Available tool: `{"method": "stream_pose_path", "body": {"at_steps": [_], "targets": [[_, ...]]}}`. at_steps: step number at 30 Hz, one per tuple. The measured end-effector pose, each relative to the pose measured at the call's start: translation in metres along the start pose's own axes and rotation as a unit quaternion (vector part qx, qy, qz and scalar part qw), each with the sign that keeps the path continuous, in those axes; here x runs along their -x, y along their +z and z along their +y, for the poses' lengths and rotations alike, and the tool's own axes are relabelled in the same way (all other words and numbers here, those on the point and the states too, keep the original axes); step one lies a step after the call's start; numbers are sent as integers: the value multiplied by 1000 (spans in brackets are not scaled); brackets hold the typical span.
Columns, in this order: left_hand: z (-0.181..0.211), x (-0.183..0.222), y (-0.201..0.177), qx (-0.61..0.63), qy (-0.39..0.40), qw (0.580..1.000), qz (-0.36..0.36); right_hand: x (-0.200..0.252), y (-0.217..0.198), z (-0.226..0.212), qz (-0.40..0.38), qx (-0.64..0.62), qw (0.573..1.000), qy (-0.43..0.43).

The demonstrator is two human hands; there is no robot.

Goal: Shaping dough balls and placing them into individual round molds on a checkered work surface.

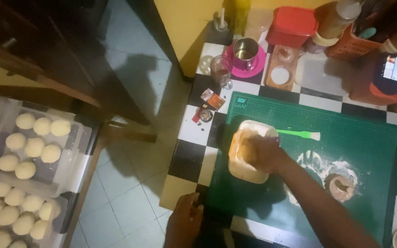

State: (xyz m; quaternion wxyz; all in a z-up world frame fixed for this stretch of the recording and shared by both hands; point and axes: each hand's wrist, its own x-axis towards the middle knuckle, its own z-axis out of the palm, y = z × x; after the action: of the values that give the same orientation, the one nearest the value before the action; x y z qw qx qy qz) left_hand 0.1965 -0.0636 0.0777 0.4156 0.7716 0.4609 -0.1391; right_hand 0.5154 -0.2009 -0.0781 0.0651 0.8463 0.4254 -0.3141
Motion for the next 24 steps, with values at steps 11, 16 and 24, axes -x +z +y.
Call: {"method": "stream_pose_path", "body": {"at_steps": [11, 16, 24], "targets": [[35, -10, -27, 17, -40, 994, -104, -5, 6, -10, -86, 92, 992, 29], [26, -23, -40, 9, 7, 992, -126, 25, -51, -29, -200, -40, 977, 54], [7, -43, -39, -26, 11, 992, -127, 15, -30, -47, -71, 84, 992, 61]]}}
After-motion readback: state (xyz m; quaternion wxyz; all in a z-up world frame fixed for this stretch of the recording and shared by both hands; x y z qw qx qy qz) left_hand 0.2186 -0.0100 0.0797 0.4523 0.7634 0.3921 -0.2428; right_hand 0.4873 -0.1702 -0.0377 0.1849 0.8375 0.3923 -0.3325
